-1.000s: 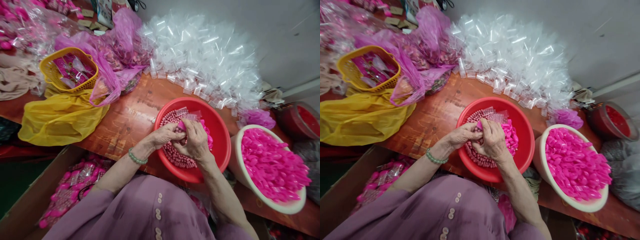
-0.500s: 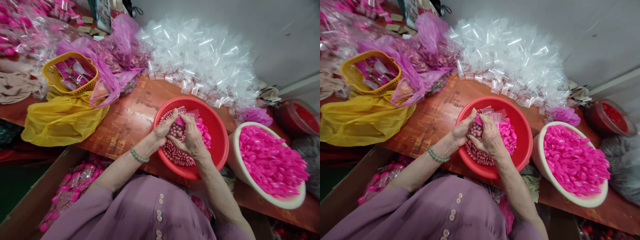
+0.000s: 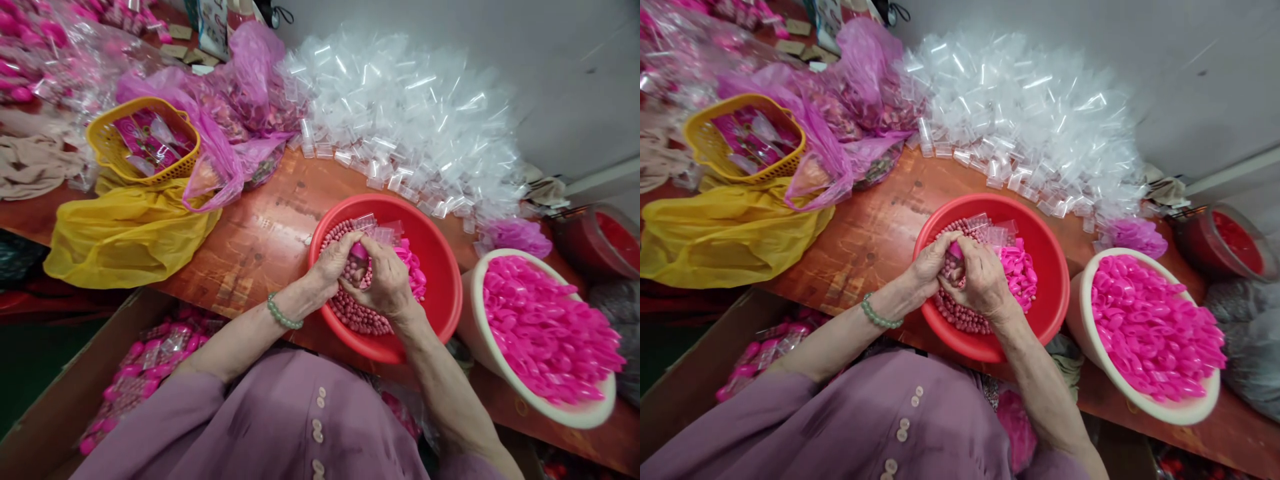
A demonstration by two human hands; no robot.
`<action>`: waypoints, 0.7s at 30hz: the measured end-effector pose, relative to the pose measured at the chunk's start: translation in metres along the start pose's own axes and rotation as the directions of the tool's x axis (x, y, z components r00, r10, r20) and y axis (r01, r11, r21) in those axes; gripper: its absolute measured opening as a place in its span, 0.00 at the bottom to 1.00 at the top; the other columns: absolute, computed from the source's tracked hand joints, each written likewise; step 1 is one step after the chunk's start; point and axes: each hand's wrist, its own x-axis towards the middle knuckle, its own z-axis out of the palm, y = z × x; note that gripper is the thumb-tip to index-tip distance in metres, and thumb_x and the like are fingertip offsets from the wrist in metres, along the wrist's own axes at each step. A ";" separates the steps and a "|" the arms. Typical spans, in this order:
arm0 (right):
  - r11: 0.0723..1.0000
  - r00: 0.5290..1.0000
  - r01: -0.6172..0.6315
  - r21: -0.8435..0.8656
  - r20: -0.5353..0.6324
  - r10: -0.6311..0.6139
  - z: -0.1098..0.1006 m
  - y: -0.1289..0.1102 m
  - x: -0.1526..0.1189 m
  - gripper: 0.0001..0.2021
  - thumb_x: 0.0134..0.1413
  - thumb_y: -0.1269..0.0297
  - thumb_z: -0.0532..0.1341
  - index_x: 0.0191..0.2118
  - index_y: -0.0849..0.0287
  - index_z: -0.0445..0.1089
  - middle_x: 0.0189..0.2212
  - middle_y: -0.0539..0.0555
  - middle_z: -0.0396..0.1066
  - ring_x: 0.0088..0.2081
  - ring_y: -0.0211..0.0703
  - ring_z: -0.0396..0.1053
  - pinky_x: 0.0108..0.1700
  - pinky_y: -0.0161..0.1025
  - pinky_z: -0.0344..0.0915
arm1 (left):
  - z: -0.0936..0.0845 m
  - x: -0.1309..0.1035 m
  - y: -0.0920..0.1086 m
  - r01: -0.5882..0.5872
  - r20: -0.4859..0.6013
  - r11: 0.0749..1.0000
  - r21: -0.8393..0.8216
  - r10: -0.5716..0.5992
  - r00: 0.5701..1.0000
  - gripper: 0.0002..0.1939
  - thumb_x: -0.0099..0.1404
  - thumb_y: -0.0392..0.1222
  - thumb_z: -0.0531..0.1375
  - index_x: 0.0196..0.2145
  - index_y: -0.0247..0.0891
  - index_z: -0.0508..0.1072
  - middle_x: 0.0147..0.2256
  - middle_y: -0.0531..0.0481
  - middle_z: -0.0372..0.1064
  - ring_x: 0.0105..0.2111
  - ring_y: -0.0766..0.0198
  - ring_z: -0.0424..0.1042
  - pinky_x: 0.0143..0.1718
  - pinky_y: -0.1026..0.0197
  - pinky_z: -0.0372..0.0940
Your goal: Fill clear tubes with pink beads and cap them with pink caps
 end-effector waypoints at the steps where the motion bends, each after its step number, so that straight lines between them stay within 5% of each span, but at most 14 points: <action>1: 1.000 1.000 0.012 -0.003 0.002 -0.012 0.001 0.000 0.000 0.35 0.55 0.57 0.61 0.66 0.64 0.52 0.51 0.70 0.73 0.52 0.62 0.73 0.51 0.57 0.72 | 0.000 -0.001 0.000 -0.014 -0.009 1.000 0.007 0.014 1.000 0.17 0.60 0.49 0.66 0.23 0.36 0.69 0.16 0.57 0.63 0.15 0.74 0.59 0.17 0.68 0.55; 8: 0.991 0.998 0.047 0.122 0.032 -0.052 -0.006 0.001 0.012 0.34 0.59 0.55 0.61 0.65 0.68 0.54 0.54 0.71 0.71 0.55 0.58 0.71 0.54 0.54 0.71 | 0.003 0.003 0.004 -0.035 0.001 0.999 0.003 0.035 0.999 0.19 0.62 0.54 0.64 0.25 0.36 0.69 0.16 0.57 0.63 0.16 0.73 0.60 0.20 0.68 0.59; 11: 0.971 0.991 -0.040 0.235 0.131 0.009 -0.017 0.007 0.011 0.35 0.59 0.55 0.63 0.66 0.65 0.52 0.60 0.70 0.66 0.58 0.56 0.69 0.56 0.54 0.70 | 0.000 -0.006 0.013 -0.011 0.111 0.997 0.074 0.003 0.994 0.22 0.65 0.58 0.60 0.25 0.36 0.69 0.17 0.55 0.64 0.16 0.72 0.62 0.21 0.67 0.61; 13: 0.947 0.972 -0.163 0.277 0.211 0.106 -0.026 0.014 0.005 0.33 0.59 0.53 0.63 0.65 0.62 0.56 0.59 0.67 0.67 0.52 0.53 0.74 0.52 0.52 0.72 | -0.013 -0.024 0.024 -0.062 0.201 0.978 0.200 0.021 0.979 0.23 0.64 0.60 0.61 0.25 0.36 0.71 0.18 0.53 0.66 0.18 0.71 0.64 0.22 0.66 0.62; 16: 0.904 0.920 -0.312 0.293 0.332 0.210 -0.036 0.025 -0.010 0.24 0.61 0.53 0.62 0.57 0.62 0.66 0.47 0.61 0.76 0.39 0.47 0.77 0.44 0.46 0.73 | -0.056 -0.067 0.044 -0.163 0.220 0.883 0.439 0.070 0.973 0.25 0.58 0.65 0.64 0.29 0.35 0.74 0.20 0.51 0.69 0.19 0.69 0.66 0.21 0.65 0.62; 19: 0.916 0.854 -0.350 0.197 0.469 0.226 -0.038 0.030 -0.020 0.16 0.63 0.58 0.61 0.51 0.63 0.70 0.42 0.61 0.78 0.42 0.49 0.76 0.45 0.43 0.70 | -0.117 -0.112 0.060 -0.106 0.051 0.770 0.630 0.096 0.994 0.28 0.56 0.67 0.64 0.31 0.35 0.77 0.24 0.48 0.73 0.22 0.65 0.69 0.25 0.63 0.66; 21: 0.937 0.759 -0.345 0.062 0.606 0.240 -0.034 0.030 -0.021 0.13 0.64 0.59 0.60 0.48 0.63 0.71 0.40 0.61 0.78 0.42 0.50 0.76 0.44 0.42 0.68 | -0.160 -0.136 0.065 0.007 -0.112 0.692 0.722 0.107 0.988 0.29 0.54 0.68 0.65 0.33 0.36 0.77 0.28 0.46 0.75 0.26 0.61 0.72 0.31 0.59 0.69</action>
